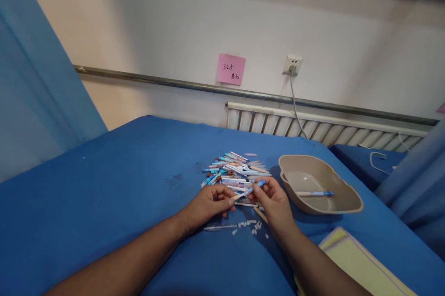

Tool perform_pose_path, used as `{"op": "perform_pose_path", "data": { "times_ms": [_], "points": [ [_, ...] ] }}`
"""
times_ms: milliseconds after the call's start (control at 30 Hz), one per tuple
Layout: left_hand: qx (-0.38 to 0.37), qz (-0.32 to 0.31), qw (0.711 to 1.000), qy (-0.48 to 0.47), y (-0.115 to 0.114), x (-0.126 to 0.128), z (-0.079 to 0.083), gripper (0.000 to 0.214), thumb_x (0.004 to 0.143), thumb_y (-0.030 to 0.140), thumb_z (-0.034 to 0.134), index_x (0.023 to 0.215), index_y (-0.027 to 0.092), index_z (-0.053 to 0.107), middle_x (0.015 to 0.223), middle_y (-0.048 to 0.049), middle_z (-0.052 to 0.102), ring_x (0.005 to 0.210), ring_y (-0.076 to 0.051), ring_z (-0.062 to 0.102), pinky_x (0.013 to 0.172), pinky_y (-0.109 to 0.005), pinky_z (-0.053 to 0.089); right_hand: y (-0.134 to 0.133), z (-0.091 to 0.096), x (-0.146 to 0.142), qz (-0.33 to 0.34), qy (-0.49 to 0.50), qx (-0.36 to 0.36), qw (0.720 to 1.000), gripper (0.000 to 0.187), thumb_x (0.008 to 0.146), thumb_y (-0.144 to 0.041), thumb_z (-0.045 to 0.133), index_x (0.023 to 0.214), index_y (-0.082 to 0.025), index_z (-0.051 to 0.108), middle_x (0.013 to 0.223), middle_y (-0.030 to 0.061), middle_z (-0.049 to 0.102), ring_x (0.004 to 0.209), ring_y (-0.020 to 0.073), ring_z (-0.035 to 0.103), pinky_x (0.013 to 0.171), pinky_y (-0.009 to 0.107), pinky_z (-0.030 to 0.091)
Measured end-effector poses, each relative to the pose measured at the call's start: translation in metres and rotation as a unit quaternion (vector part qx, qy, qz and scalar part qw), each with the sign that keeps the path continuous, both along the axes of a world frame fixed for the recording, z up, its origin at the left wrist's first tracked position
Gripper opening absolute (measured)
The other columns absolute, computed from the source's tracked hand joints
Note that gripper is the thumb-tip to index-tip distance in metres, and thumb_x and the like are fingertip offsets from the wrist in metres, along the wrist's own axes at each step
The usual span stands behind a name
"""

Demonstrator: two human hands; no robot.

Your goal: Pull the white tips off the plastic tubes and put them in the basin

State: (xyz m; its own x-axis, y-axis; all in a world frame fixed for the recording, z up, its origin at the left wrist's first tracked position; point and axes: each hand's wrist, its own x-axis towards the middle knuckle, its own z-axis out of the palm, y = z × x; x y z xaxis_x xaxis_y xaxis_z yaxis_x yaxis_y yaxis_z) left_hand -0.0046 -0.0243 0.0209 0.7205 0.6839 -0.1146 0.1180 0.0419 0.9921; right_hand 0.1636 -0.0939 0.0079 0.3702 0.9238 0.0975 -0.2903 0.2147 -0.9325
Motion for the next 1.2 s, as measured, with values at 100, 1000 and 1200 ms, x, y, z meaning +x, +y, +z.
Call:
{"op": "perform_pose_path", "data": {
  "times_ms": [100, 1000, 1200],
  "points": [
    [0.008, -0.001, 1.000, -0.005, -0.002, 0.000, 0.001, 0.033, 0.069, 0.043, 0.071, 0.081, 0.013, 0.065, 0.066, -0.0020, 0.065, 0.052, -0.008, 0.053, 0.052, -0.019, 0.041, -0.002, 0.000, -0.004, 0.042, -0.017, -0.002, 0.999, 0.032, 0.066, -0.039, 0.073, 0.081, -0.020, 0.053, 0.062, -0.0044, 0.059, 0.056, 0.0120, 0.059, 0.057, 0.024, 0.048],
    [0.089, -0.010, 0.995, 0.033, -0.006, -0.003, 0.008, 0.025, 0.073, 0.034, 0.067, 0.086, 0.013, 0.066, 0.072, -0.0008, 0.064, 0.065, -0.011, 0.055, 0.061, -0.021, 0.042, -0.009, 0.000, 0.006, 0.096, -0.362, 0.032, 0.927, 0.013, 0.078, -0.028, 0.062, 0.086, -0.020, 0.066, 0.084, 0.0024, 0.066, 0.077, 0.0159, 0.061, 0.063, 0.023, 0.048],
    [0.152, -0.014, 0.987, 0.055, -0.008, -0.004, 0.007, 0.022, 0.075, 0.033, 0.063, 0.088, 0.015, 0.062, 0.073, 0.0010, 0.062, 0.068, -0.012, 0.055, 0.063, -0.021, 0.042, -0.009, 0.000, 0.007, 0.071, -0.449, -0.005, 0.891, 0.026, 0.083, -0.037, 0.055, 0.067, -0.018, 0.064, 0.059, -0.0011, 0.060, 0.058, 0.0123, 0.055, 0.055, 0.021, 0.038]
  ]
}}
